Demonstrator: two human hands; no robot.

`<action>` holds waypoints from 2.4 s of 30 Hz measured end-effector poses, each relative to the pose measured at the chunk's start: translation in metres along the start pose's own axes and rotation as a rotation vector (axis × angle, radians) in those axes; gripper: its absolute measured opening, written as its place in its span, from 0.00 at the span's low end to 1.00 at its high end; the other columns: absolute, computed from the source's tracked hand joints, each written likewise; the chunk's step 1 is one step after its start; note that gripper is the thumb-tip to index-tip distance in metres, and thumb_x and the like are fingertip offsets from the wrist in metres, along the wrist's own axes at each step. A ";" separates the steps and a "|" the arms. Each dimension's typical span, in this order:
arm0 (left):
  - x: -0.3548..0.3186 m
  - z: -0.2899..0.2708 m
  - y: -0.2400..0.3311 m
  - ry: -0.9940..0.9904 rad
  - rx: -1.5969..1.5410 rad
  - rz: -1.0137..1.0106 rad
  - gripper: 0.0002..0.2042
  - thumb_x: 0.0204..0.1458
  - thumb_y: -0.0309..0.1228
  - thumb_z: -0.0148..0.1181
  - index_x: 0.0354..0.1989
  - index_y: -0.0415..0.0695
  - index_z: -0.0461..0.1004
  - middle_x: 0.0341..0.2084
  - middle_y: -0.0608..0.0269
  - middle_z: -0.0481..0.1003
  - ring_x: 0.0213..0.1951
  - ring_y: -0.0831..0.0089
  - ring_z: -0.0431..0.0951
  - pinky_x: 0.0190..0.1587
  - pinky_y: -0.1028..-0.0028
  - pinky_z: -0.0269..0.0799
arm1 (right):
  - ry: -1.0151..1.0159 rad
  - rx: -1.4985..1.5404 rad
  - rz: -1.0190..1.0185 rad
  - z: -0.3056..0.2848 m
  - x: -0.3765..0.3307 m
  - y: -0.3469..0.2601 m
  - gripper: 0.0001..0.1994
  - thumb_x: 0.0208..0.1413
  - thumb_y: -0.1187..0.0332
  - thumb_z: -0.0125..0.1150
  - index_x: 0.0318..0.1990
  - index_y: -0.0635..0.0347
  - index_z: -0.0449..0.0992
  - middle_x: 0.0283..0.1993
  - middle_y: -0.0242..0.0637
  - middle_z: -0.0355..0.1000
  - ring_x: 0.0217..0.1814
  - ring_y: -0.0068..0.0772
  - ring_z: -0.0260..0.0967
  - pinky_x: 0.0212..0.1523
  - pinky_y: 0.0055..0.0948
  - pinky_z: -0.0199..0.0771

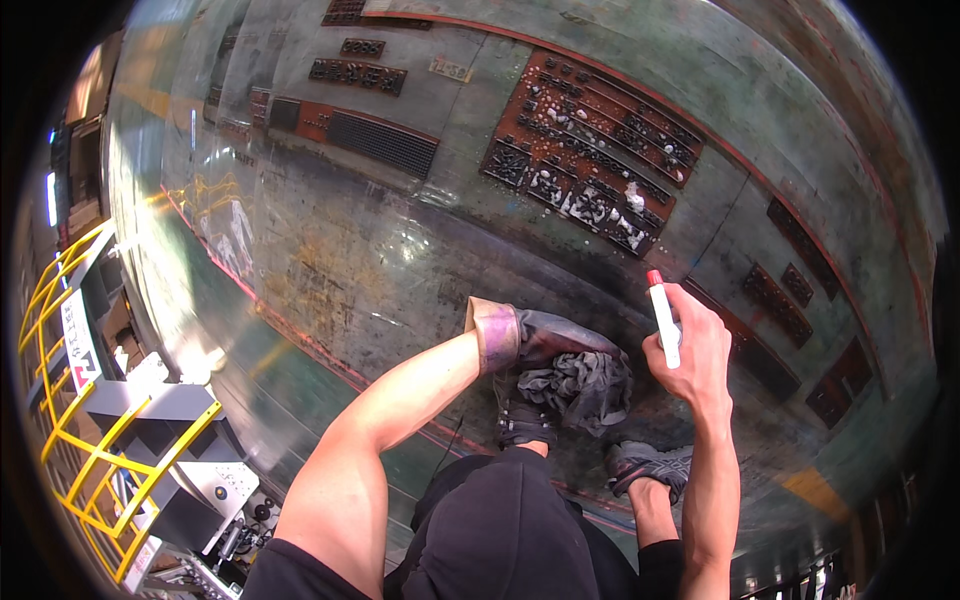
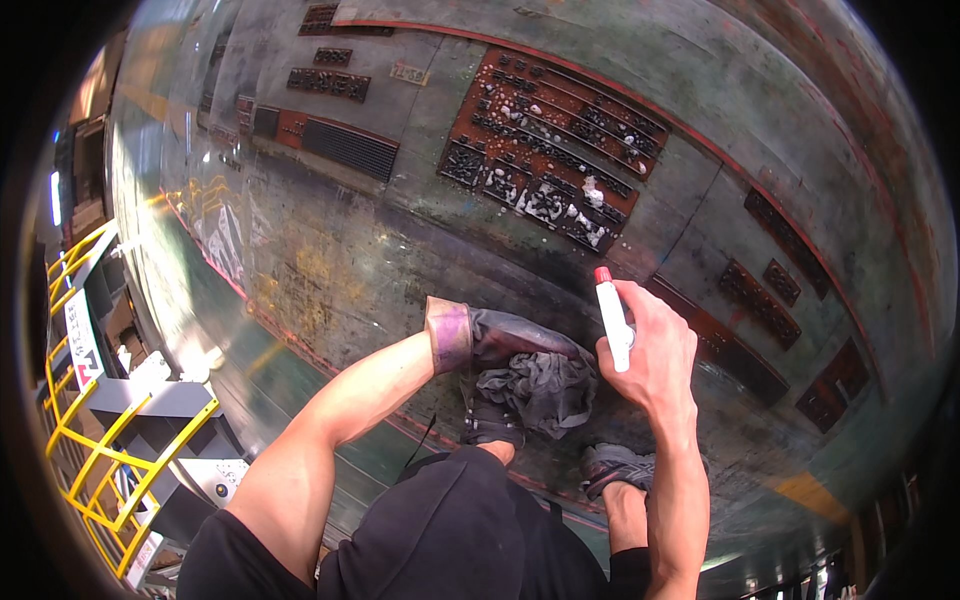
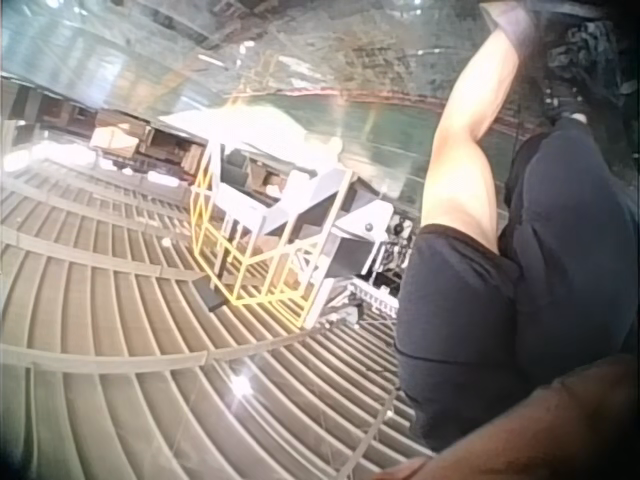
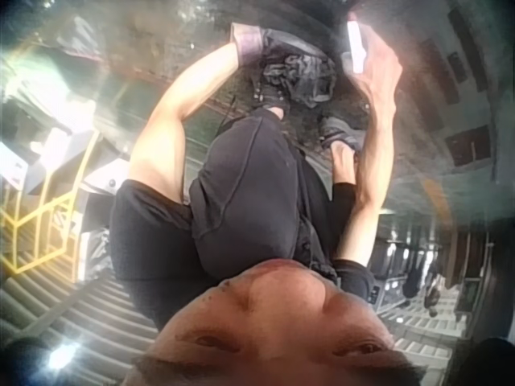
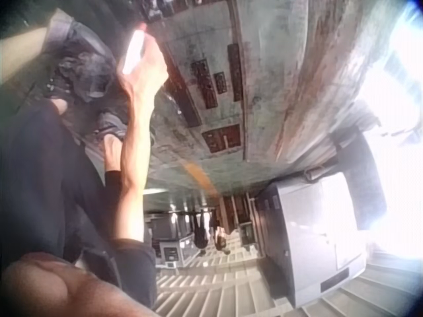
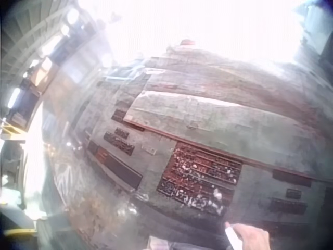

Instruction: The person sprays cleaning liquid from a bottle onto printing plates mounted on a large metal cylinder and wipes them with a cloth by hand.

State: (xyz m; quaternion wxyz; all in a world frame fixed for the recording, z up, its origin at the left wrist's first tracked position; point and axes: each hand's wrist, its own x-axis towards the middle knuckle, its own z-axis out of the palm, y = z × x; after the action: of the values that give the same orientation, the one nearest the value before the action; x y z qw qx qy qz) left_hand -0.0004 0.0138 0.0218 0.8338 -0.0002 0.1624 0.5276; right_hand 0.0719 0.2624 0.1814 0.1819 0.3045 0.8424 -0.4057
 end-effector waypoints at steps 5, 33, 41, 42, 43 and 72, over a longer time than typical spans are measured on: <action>-0.003 0.018 0.015 0.068 0.076 -0.033 0.22 0.67 0.25 0.50 0.69 0.35 0.67 0.67 0.58 0.72 0.68 0.73 0.70 0.72 0.67 0.60 | 0.178 0.493 -0.213 -0.012 -0.001 0.005 0.25 0.43 0.78 0.57 0.54 0.63 0.78 0.48 0.39 0.79 0.42 0.27 0.76 0.48 0.30 0.77; -0.010 0.041 0.135 1.114 1.016 0.515 0.21 0.71 0.35 0.42 0.63 0.37 0.74 0.54 0.55 0.80 0.57 0.62 0.78 0.63 0.66 0.71 | 0.264 1.877 -0.124 -0.053 -0.019 0.074 0.32 0.67 0.61 0.46 0.76 0.63 0.56 0.77 0.48 0.60 0.77 0.43 0.59 0.72 0.45 0.62; 0.018 0.083 0.211 1.276 1.418 0.947 0.21 0.62 0.29 0.63 0.63 0.36 0.74 0.59 0.47 0.77 0.59 0.60 0.78 0.62 0.65 0.73 | 0.195 1.551 0.135 -0.049 -0.048 0.116 0.13 0.70 0.66 0.55 0.54 0.63 0.78 0.52 0.40 0.80 0.50 0.36 0.78 0.50 0.34 0.77; 0.022 0.081 0.217 1.219 1.740 0.787 0.23 0.60 0.30 0.66 0.64 0.38 0.73 0.60 0.45 0.76 0.60 0.57 0.78 0.62 0.64 0.73 | 0.196 1.328 0.185 -0.047 -0.064 0.138 0.09 0.68 0.68 0.59 0.47 0.63 0.80 0.46 0.37 0.81 0.44 0.33 0.78 0.46 0.33 0.77; 0.004 0.057 0.214 1.235 2.069 0.847 0.28 0.55 0.31 0.69 0.66 0.43 0.72 0.62 0.45 0.74 0.61 0.53 0.76 0.64 0.62 0.71 | 0.159 1.020 0.129 -0.042 -0.075 0.147 0.07 0.65 0.69 0.62 0.44 0.63 0.80 0.44 0.37 0.81 0.41 0.35 0.78 0.45 0.33 0.77; 0.035 0.022 0.179 1.054 1.968 1.077 0.13 0.52 0.25 0.68 0.47 0.42 0.81 0.35 0.52 0.83 0.36 0.52 0.84 0.40 0.58 0.80 | -0.039 -0.052 -0.278 0.061 -0.268 0.299 0.15 0.58 0.58 0.54 0.48 0.54 0.76 0.60 0.41 0.74 0.63 0.51 0.69 0.62 0.49 0.65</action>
State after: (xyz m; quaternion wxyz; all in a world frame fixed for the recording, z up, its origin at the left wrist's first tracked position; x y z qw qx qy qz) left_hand -0.1383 0.1281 0.0642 -0.0107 0.4806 0.7842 0.3924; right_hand 0.4732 0.2613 0.1216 0.1481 0.1720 0.8830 -0.4110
